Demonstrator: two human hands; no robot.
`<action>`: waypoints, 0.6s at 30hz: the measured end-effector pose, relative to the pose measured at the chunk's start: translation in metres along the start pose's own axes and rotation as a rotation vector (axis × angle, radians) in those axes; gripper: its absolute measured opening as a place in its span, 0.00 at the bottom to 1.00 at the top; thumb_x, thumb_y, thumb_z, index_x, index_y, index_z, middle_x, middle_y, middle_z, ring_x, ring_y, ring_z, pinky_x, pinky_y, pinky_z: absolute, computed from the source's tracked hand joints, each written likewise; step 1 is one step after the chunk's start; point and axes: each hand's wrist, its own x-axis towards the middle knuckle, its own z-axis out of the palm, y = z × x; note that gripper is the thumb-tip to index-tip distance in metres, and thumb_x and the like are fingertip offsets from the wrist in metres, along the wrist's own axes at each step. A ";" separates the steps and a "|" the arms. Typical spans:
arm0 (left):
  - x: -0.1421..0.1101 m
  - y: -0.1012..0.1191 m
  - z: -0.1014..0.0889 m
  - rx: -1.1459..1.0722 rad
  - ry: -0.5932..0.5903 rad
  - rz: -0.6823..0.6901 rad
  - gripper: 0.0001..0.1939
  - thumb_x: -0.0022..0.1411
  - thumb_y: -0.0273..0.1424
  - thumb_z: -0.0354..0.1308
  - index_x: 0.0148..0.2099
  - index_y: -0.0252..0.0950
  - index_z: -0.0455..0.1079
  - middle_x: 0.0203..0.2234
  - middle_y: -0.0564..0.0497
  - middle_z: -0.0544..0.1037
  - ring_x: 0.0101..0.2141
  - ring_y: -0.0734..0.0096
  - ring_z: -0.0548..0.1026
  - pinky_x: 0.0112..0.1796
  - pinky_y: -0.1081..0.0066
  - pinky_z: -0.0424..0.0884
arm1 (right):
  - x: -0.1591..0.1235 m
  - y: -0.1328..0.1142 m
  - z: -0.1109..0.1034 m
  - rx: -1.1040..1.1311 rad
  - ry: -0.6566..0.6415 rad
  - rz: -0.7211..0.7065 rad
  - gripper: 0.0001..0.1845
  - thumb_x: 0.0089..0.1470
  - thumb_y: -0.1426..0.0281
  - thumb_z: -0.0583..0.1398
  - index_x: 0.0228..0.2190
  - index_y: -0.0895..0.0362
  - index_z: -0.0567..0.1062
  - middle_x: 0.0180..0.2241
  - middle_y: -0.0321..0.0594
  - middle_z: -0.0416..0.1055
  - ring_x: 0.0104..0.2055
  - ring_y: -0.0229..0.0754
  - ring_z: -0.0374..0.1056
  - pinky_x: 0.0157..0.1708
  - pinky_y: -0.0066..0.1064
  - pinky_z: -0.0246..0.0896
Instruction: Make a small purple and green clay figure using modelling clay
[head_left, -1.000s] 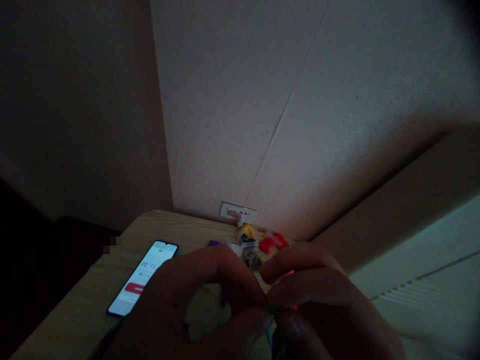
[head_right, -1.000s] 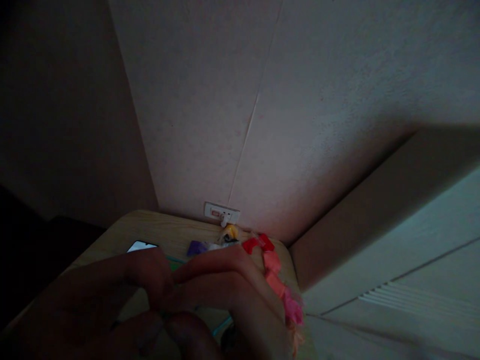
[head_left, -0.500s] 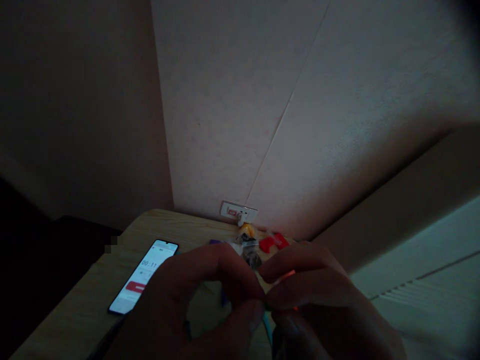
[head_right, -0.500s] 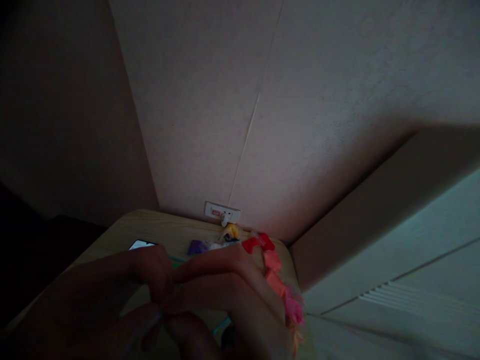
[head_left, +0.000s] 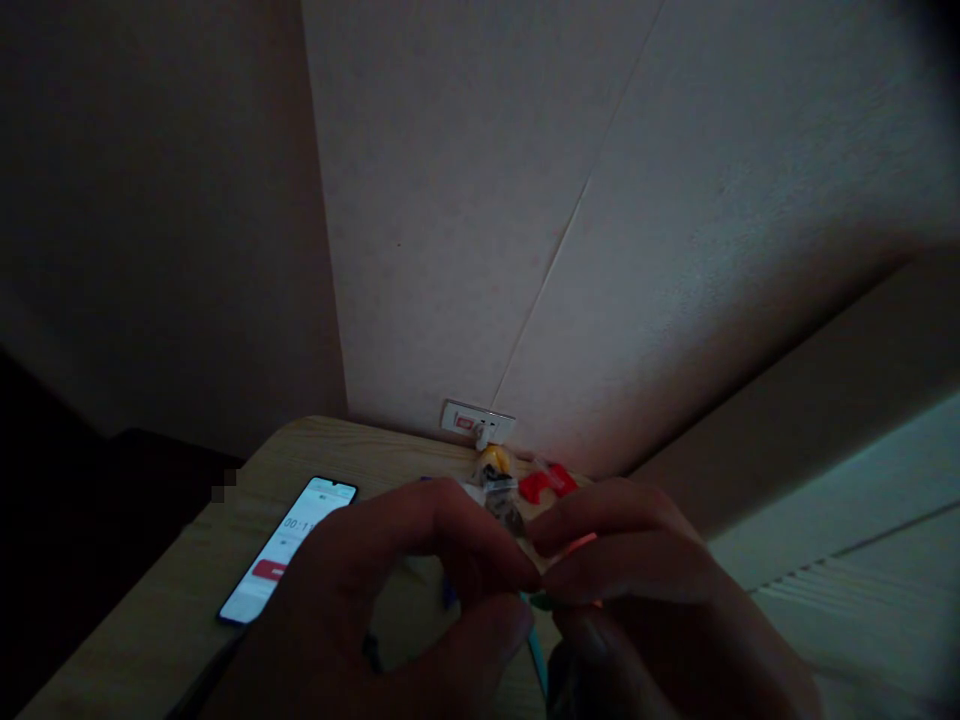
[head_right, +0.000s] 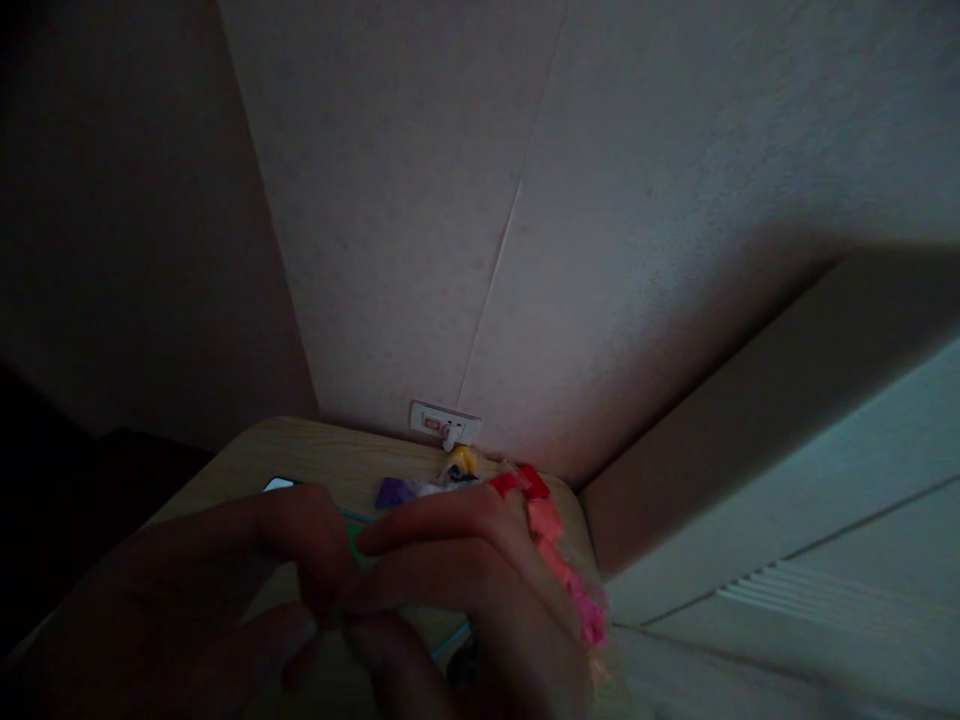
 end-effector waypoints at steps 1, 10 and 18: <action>0.000 0.000 0.000 -0.001 0.000 -0.017 0.04 0.52 0.35 0.59 0.26 0.42 0.72 0.15 0.58 0.71 0.19 0.73 0.69 0.20 0.77 0.67 | 0.000 0.000 -0.001 -0.007 0.010 0.024 0.04 0.56 0.71 0.60 0.31 0.53 0.75 0.31 0.37 0.72 0.32 0.38 0.69 0.31 0.28 0.66; -0.001 -0.035 -0.007 0.232 -0.123 0.046 0.05 0.52 0.35 0.60 0.32 0.42 0.75 0.27 0.54 0.79 0.27 0.68 0.76 0.26 0.75 0.69 | -0.023 0.012 -0.040 -0.103 -0.003 0.176 0.06 0.54 0.76 0.59 0.31 0.53 0.75 0.34 0.37 0.71 0.39 0.40 0.67 0.38 0.31 0.63; -0.020 -0.130 0.034 0.520 -0.215 -0.125 0.10 0.56 0.30 0.56 0.41 0.34 0.69 0.33 0.49 0.75 0.29 0.65 0.75 0.33 0.68 0.71 | -0.072 0.056 -0.041 -0.088 -0.201 0.396 0.03 0.55 0.72 0.60 0.29 0.54 0.73 0.33 0.39 0.73 0.38 0.42 0.70 0.38 0.32 0.65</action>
